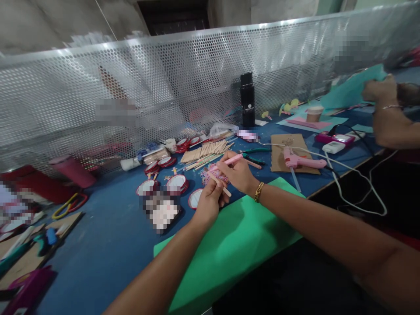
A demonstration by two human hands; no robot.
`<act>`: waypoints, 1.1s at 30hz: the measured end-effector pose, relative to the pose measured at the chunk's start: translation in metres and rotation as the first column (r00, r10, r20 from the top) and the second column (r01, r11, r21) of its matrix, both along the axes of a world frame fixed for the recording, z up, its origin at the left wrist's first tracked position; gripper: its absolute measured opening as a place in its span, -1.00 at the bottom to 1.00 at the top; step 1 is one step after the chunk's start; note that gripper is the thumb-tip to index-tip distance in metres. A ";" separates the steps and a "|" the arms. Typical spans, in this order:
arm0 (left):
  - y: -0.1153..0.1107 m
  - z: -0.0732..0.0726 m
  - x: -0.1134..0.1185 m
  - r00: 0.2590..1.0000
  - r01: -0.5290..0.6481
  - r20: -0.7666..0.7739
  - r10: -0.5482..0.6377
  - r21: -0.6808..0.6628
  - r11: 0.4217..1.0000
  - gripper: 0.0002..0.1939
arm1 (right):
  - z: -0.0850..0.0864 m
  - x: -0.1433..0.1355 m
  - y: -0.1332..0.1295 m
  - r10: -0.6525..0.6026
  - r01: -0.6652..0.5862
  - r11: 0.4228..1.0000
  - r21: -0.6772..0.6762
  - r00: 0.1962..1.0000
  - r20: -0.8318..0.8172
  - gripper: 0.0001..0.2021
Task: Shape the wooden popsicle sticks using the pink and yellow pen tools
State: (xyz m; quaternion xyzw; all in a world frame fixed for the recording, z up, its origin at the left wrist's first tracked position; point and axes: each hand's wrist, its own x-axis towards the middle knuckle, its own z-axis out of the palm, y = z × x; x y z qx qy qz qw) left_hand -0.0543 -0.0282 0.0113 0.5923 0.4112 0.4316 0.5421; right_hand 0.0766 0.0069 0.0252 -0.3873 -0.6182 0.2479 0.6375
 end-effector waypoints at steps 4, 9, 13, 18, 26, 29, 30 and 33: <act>0.000 0.000 0.001 1.000 0.000 0.013 0.000 -0.003 1.000 -0.66 | 0.003 0.001 -0.001 -0.019 0.019 1.000 0.004 1.000 -0.018 -0.81; 0.000 -0.001 0.001 1.000 0.003 0.025 -0.003 -0.006 1.000 -0.66 | 0.001 0.000 0.000 0.020 -0.020 1.000 -0.004 1.000 0.004 -0.83; 0.001 -0.002 0.000 1.000 0.006 0.029 -0.006 -0.006 1.000 -0.67 | 0.000 0.002 0.002 -0.024 0.023 1.000 -0.012 0.999 -0.032 -0.83; 0.003 -0.005 -0.001 1.000 0.011 0.022 -0.011 0.003 1.000 -0.67 | -0.001 0.000 0.002 0.035 -0.036 0.999 -0.024 0.999 -0.033 -0.83; 0.003 -0.005 -0.002 1.000 0.010 0.019 -0.010 0.016 1.000 -0.65 | -0.003 -0.001 0.003 0.022 -0.024 0.999 -0.030 0.998 -0.057 -0.83; 0.003 -0.004 -0.003 1.000 0.011 0.018 -0.011 0.017 1.000 -0.66 | -0.003 -0.001 0.004 0.035 -0.036 0.999 -0.035 0.998 -0.045 -0.84; 0.003 -0.004 -0.002 1.000 0.010 0.018 -0.011 0.017 1.000 -0.67 | -0.003 -0.001 0.004 0.033 -0.035 0.999 -0.037 0.998 -0.045 -0.84; 0.002 -0.003 -0.002 1.000 0.008 0.016 -0.008 0.015 1.000 -0.68 | -0.003 0.000 0.004 0.019 -0.022 0.999 -0.041 0.998 -0.060 -0.83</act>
